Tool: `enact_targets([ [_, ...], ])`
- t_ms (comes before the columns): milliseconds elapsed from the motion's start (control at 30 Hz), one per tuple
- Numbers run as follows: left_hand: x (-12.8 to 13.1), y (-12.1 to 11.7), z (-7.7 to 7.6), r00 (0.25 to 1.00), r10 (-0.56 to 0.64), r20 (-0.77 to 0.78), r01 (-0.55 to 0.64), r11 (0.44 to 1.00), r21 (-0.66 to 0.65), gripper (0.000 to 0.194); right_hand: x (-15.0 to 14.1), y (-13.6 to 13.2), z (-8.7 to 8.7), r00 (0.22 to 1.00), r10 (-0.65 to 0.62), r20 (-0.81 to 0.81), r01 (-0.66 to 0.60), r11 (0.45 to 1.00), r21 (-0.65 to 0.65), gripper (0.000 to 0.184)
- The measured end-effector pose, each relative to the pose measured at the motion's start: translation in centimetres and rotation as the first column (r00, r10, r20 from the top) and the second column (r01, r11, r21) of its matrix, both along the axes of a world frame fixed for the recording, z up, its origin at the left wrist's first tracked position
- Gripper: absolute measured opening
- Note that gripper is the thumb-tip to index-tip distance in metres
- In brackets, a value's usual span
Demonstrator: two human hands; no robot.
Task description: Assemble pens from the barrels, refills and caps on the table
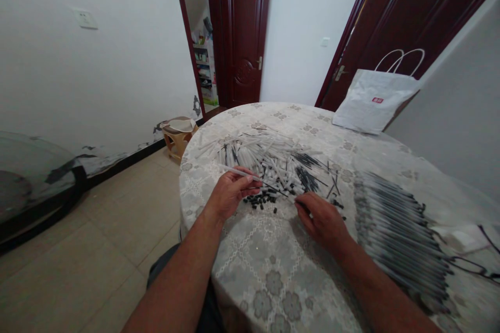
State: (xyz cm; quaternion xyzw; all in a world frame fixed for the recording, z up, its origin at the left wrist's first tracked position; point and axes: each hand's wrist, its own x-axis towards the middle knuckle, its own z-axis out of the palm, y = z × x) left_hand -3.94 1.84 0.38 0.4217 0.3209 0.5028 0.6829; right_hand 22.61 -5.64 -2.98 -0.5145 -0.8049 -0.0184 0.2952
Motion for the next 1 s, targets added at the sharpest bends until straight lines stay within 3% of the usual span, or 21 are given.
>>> enact_targets([
  [367,0.5,0.0,-0.6,0.992,-0.081,-0.099,0.082,0.997,0.005,0.028,-0.5,-0.2,0.3,1.0,0.001,-0.022,-0.002,1.0,-0.016,0.019],
  [567,1.7,-0.9,-1.1,0.978,-0.189,-0.084,0.184,0.981,-0.066,0.031,-2.5,-1.0,0.8,0.967,0.035,-0.251,-0.052,0.997,-0.06,0.018],
  [667,2.1,-1.6,-1.2,0.947,-0.318,-0.044,0.313,0.945,-0.096,0.033,-3.7,-1.4,0.8,0.882,-0.042,-0.468,-0.054,0.98,-0.189,0.017],
  [767,2.3,-2.3,-1.3,0.916,-0.4,0.038,0.401,0.907,-0.127,0.032,-4.2,-1.5,0.6,0.754,-0.088,-0.651,-0.149,0.942,-0.3,0.022],
  [1000,3.1,-3.5,-1.7,0.884,-0.406,0.23,0.454,0.864,-0.219,0.026,-3.7,-1.4,-0.1,0.588,-0.164,-0.792,-0.274,0.881,-0.386,0.024],
])
